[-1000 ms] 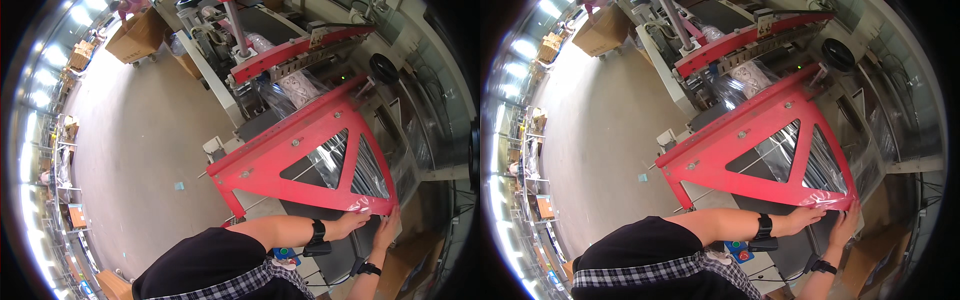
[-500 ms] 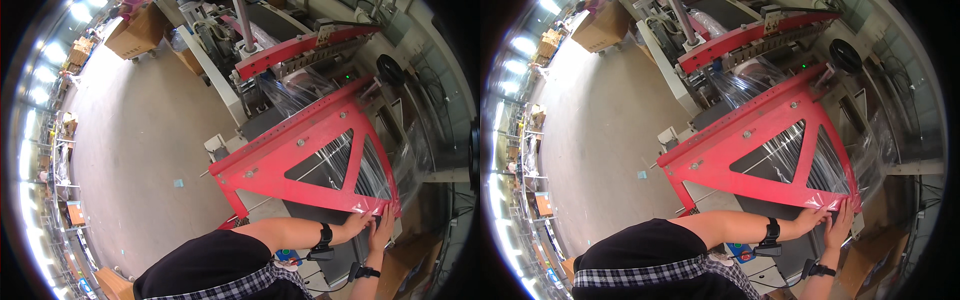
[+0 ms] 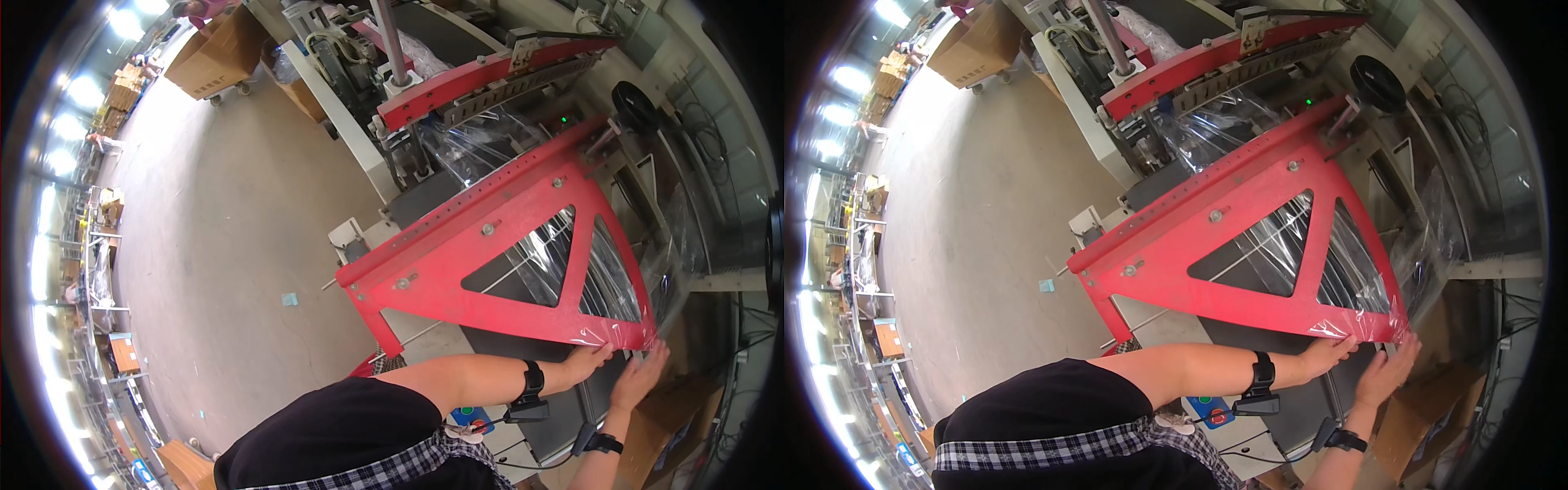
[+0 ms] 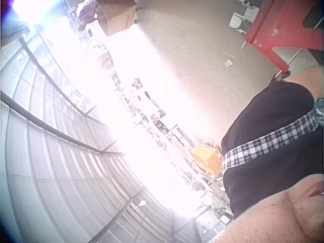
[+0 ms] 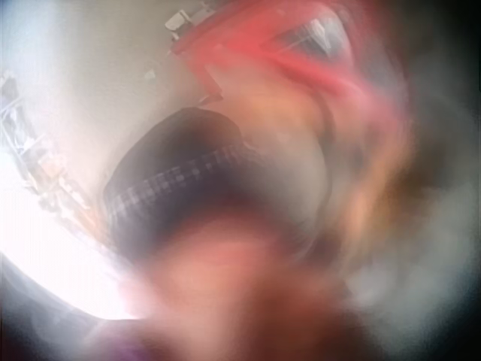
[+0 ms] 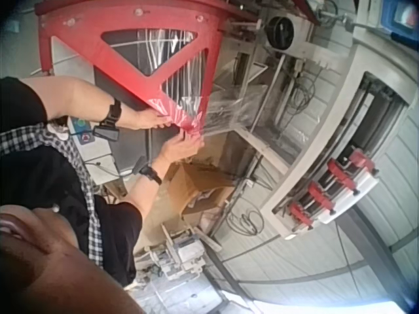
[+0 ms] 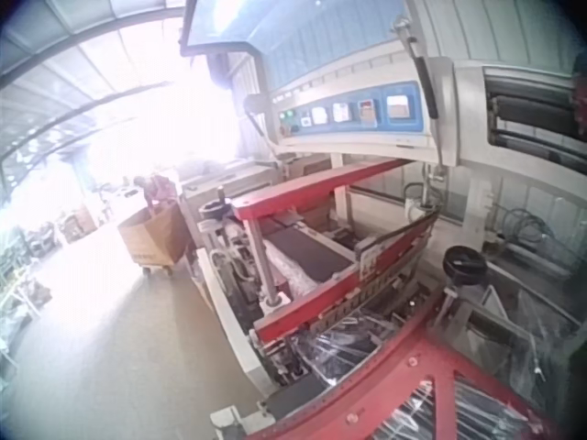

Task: Feeding product rolls into a shrink-wrapping machine for packaging.

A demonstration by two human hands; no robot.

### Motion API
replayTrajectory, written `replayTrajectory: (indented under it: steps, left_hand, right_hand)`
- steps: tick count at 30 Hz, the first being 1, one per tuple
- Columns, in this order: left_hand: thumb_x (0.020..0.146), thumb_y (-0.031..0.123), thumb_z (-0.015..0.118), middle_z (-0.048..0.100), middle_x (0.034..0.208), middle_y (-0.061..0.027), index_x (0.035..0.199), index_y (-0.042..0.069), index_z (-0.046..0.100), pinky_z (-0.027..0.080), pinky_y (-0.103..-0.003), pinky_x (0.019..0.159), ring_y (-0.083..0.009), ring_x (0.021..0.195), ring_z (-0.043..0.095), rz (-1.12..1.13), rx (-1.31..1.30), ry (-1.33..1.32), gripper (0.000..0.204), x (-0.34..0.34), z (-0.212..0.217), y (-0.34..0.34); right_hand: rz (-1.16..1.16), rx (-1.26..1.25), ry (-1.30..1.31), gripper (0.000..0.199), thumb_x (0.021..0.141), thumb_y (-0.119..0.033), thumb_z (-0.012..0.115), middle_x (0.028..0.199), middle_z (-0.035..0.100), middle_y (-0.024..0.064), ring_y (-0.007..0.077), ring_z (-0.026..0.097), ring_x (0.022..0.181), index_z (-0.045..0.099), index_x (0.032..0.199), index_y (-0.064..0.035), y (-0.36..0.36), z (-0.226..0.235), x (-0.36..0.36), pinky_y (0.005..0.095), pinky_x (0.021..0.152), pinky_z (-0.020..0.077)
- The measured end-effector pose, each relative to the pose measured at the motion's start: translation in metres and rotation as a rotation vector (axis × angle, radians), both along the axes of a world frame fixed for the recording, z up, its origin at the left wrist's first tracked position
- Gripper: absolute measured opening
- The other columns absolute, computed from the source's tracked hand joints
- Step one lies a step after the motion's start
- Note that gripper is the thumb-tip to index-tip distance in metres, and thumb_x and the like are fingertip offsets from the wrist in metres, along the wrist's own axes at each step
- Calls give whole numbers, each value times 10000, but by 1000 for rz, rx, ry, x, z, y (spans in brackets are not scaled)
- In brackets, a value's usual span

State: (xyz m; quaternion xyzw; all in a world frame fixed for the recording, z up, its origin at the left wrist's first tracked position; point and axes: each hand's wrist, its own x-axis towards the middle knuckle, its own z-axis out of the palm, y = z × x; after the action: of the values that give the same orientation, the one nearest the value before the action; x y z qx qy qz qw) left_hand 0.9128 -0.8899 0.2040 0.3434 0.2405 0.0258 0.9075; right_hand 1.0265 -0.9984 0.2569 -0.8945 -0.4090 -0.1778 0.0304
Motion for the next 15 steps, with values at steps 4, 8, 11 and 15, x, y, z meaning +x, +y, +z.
replayTrajectory:
  steps: [4,8,11,15]
  left_hand:
    - [927,389,459,582,950,-44,1097,19,549,440,-293,743,-124,831,520,108,-75,94,417,-6,12,-2]
    - [901,413,499,571,1079,-35,1242,83,491,423,-256,755,-116,877,497,-159,-57,-3,475,-17,1,-13]
    - [878,255,555,570,1084,-32,1262,90,482,429,-271,797,-121,936,517,-309,-98,54,424,-47,11,-4]
    - [916,250,507,533,1227,-103,1287,34,434,413,-304,925,-178,1074,527,-645,3,21,435,-69,34,0]
  right_hand:
    - [211,-96,183,420,906,-203,448,1305,417,205,361,362,1237,423,1266,11,3,-4,-13,473,1018,282]
    - [-186,157,61,434,867,-165,519,1260,435,239,387,398,1185,434,1248,26,-61,-5,-4,434,1009,306]
    - [-329,154,211,474,812,-150,582,1251,445,233,377,395,1193,446,1234,18,-78,10,-60,432,1012,301]
    - [-745,92,285,544,802,-210,603,1313,391,213,379,350,1238,406,1275,-29,-189,-35,-140,459,1016,291]
